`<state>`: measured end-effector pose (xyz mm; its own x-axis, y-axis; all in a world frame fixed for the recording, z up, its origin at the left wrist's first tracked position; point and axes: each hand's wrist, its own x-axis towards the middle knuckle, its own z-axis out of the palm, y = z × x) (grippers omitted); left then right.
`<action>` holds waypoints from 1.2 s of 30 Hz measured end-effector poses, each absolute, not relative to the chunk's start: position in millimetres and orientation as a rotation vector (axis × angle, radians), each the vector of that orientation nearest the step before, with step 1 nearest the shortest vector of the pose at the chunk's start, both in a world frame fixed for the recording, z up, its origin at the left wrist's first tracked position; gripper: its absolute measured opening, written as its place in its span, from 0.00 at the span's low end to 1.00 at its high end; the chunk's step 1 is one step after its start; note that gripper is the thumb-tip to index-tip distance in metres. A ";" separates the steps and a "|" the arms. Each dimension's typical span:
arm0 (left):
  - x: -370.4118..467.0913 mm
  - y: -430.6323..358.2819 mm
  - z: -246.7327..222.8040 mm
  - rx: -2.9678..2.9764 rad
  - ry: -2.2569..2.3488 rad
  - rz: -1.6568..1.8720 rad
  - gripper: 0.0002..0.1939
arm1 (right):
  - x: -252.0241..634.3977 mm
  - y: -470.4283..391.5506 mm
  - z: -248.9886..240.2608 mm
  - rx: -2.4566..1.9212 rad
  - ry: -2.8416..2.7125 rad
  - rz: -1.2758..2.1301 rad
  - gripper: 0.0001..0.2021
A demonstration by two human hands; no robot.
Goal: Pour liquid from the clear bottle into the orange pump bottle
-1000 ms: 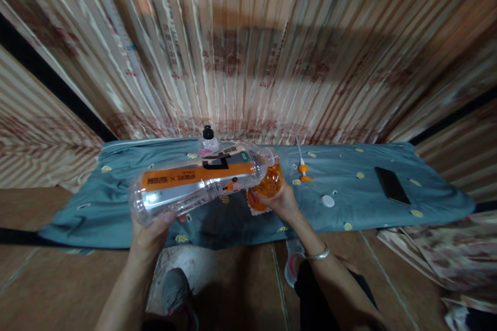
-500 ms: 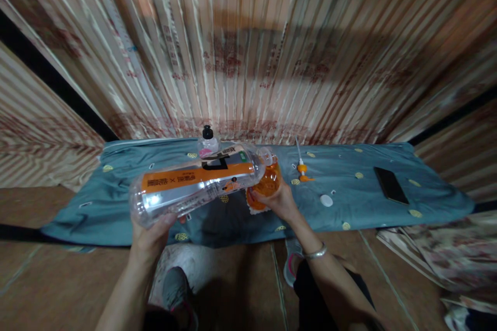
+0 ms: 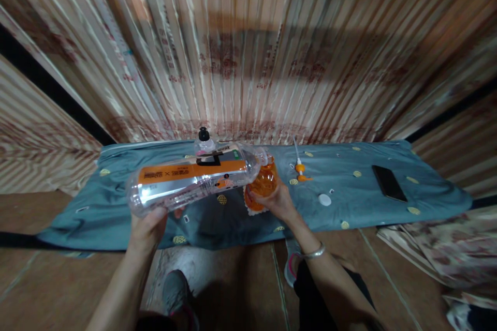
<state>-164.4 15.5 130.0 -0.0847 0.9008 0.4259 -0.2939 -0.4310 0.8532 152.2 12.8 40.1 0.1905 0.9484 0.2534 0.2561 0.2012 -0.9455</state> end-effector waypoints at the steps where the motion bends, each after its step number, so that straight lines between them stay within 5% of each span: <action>1: -166.2 17.3 128.5 1.267 0.736 1.663 0.33 | 152.3 13.3 38.6 -1.311 -1.285 0.764 0.39; 9: -169.5 26.6 116.6 1.164 0.757 1.662 0.27 | 150.8 13.9 38.2 -1.346 -1.236 0.780 0.40; 25: -160.1 10.5 119.8 1.174 0.767 1.698 0.45 | 154.0 14.8 27.1 -1.329 -1.252 0.812 0.47; 36: -180.2 2.6 100.0 1.274 0.809 1.595 0.24 | 154.5 13.0 28.1 -1.355 -1.240 0.785 0.45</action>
<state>-180.2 2.6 100.0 -0.0520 0.9278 0.3695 -0.2498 -0.3703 0.8947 154.5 13.0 28.1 0.2366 0.9532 0.1881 0.2376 0.1309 -0.9625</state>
